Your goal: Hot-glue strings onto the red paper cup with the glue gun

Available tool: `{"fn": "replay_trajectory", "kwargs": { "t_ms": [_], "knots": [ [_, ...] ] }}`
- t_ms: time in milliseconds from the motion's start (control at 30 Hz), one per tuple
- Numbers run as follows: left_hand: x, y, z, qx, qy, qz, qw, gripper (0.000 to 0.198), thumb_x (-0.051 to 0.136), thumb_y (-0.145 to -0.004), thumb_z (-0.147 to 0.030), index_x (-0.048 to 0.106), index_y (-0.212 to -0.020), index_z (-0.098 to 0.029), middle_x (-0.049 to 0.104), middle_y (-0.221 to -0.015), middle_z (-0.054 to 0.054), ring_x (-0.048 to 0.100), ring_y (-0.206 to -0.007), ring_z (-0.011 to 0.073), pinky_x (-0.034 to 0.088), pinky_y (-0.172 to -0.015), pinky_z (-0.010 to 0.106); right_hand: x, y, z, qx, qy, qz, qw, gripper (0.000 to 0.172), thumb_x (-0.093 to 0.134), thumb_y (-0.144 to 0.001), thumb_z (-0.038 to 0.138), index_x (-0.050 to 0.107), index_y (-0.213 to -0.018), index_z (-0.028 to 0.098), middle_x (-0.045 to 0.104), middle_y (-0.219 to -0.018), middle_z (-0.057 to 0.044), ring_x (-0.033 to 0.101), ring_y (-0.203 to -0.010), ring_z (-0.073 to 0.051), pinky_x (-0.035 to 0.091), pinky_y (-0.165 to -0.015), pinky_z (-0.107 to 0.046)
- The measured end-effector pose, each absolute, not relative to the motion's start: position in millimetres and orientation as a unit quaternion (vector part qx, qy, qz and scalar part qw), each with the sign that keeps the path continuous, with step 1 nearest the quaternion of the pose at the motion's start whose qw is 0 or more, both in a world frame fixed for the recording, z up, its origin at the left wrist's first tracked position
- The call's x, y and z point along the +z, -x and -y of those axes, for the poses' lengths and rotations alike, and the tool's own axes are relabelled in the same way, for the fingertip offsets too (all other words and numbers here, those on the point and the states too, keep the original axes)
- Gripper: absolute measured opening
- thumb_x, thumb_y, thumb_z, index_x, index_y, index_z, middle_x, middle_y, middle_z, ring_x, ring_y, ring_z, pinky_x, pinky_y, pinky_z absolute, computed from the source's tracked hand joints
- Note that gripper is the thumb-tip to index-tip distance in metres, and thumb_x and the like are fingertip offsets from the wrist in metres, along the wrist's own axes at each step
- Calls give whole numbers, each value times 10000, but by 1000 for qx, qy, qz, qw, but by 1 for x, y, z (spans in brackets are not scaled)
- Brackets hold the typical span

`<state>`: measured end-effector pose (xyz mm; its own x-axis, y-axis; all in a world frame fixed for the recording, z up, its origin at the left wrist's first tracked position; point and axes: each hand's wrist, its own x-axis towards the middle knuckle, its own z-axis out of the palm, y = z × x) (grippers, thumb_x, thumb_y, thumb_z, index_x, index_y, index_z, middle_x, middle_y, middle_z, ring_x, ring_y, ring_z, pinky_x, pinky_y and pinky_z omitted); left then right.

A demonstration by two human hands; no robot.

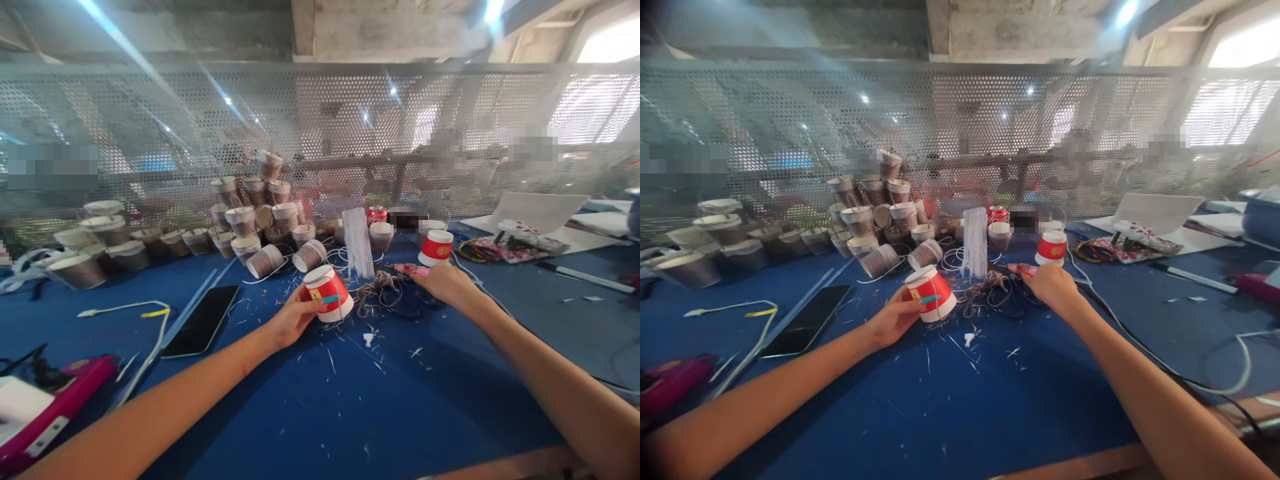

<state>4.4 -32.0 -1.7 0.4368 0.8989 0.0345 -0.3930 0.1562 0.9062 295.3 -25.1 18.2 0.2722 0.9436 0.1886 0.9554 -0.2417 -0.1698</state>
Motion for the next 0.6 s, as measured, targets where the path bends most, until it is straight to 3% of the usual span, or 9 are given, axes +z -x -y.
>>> {"fn": "replay_trajectory", "kwargs": {
  "t_ms": [100, 200, 300, 400, 533, 600],
  "knots": [
    [-2, -4, 32, 453, -452, -277, 717, 460, 733, -544, -114, 639, -993, -139, 712, -923, 67, 633, -898, 231, 450, -848, 366, 23, -296, 26, 1, 787, 613, 67, 408, 426, -841, 413, 677, -898, 98, 670, -852, -199, 635, -829, -301, 422, -642, -328],
    [-2, -4, 32, 447, -456, -271, 720, 472, 726, -552, -128, 633, -1015, -126, 705, -957, 87, 625, -932, 249, 437, -874, 384, 24, -295, 25, -21, 784, 617, 61, 429, 380, -871, 398, 667, -939, 87, 665, -923, -206, 626, -884, -309, 419, -676, -331],
    [-1, -4, 32, 441, -463, -260, 723, 473, 715, -569, -138, 624, -1034, -133, 686, -1021, 100, 603, -994, 269, 418, -901, 403, 24, -294, 21, -36, 785, 606, 127, 434, 394, -867, 417, 661, -889, 75, 662, -902, -213, 616, -902, -315, 417, -679, -328],
    [-2, -4, 32, 437, -469, -255, 724, 470, 711, -581, -142, 618, -1041, -145, 682, -1030, 91, 594, -1008, 272, 413, -905, 408, 24, -288, 18, 1, 774, 600, 201, 410, 403, -856, 463, 636, -808, 130, 663, -773, -141, 632, -777, -256, 410, -598, -291],
    [-2, -4, 32, 437, -461, -263, 726, 431, 715, -584, -149, 631, -1006, -136, 701, -950, 79, 625, -916, 241, 433, -862, 372, 24, -265, 25, 170, 741, 571, 311, 440, 411, -810, 561, 505, -593, 191, 524, -468, -38, 538, -467, -172, 344, -432, -269],
    [-2, -4, 32, 439, -448, -274, 729, 405, 715, -586, -154, 639, -982, -132, 709, -917, 78, 637, -866, 228, 446, -828, 357, 23, -252, 31, 255, 698, 547, 386, 403, 445, -788, 568, 470, -610, 207, 460, -412, 6, 468, -384, -139, 326, -388, -259]
  ]
}}
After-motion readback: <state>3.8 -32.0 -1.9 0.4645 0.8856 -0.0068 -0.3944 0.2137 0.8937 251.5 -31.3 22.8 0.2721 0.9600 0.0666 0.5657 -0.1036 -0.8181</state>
